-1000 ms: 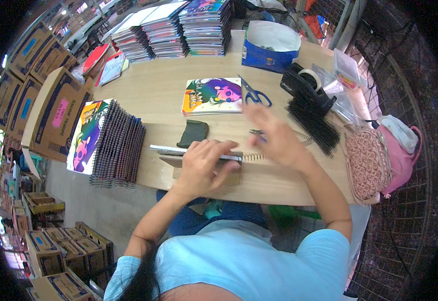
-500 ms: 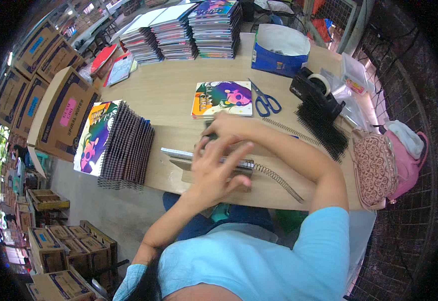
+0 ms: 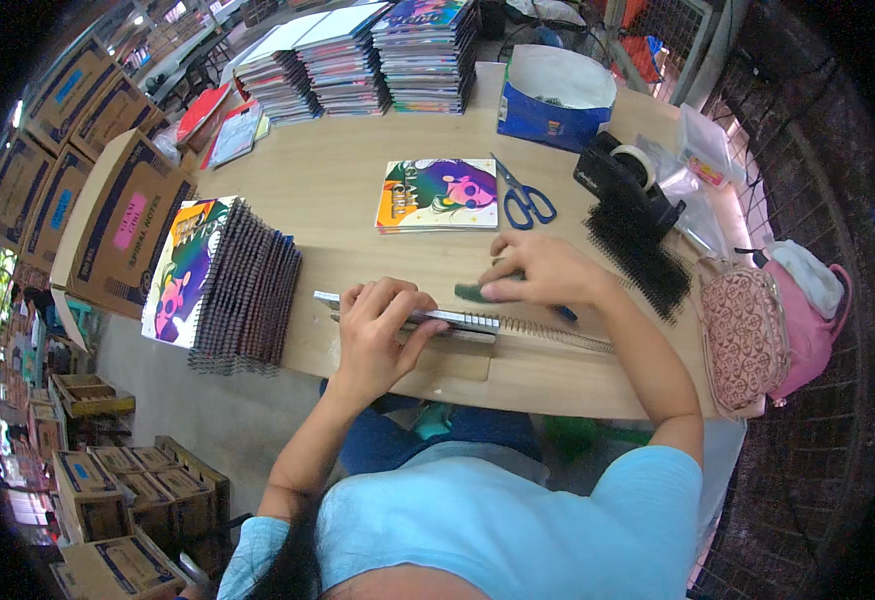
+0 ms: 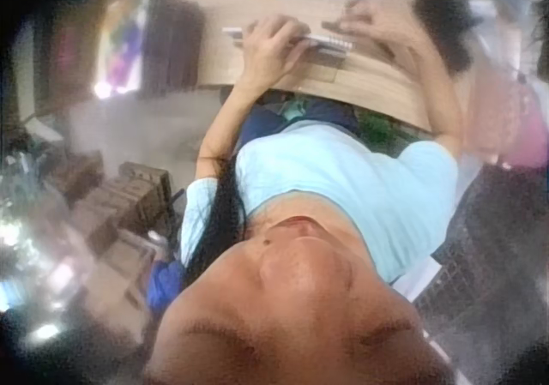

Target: The person binds spiral notebooks by threading a plastic coil through the pre-punched holes in the paper and covers, then using a pair of pliers to bend the ends of the coil.

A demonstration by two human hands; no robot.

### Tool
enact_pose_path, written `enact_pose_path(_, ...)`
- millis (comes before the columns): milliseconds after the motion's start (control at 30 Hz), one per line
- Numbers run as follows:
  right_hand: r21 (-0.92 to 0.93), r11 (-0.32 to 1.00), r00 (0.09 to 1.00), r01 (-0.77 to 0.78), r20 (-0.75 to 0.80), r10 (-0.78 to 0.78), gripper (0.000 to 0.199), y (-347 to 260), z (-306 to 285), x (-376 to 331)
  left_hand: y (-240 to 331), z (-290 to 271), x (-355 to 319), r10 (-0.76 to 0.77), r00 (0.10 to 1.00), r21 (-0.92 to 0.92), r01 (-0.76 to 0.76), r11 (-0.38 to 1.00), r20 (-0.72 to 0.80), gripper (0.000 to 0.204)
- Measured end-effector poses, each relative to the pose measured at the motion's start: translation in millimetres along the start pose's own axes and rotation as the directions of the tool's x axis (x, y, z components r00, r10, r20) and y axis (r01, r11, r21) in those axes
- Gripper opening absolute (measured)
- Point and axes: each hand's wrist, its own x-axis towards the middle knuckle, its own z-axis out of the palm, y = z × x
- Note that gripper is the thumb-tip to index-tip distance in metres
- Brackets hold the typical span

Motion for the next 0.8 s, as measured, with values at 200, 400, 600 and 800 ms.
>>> enact_pose_path(200,0.399,0.912,0.983,0.095,0.105,-0.149,0.038,-6,1,10,-1,-1,-1,-0.049,0.999,-0.038,0.048,0.998,-0.016,0.046)
enact_pose_path(400,-0.014,0.999,0.997,0.049,0.054,-0.048,0.042,-13,5,20,-4,-2,-3,-0.034,0.998,0.015,0.034,0.999,-0.055,0.048)
enact_pose_path(600,0.461,0.872,0.981,0.164,0.019,-0.194,0.045,-4,14,22,-27,-25,-24,-0.182,0.975,0.017,0.186,0.982,-0.127,0.028)
enact_pose_path(800,0.376,0.895,0.970,0.239,-0.046,-0.240,0.066,-24,15,36,-27,-21,-25,-0.208,0.966,-0.043,0.204,0.978,-0.152,0.024)
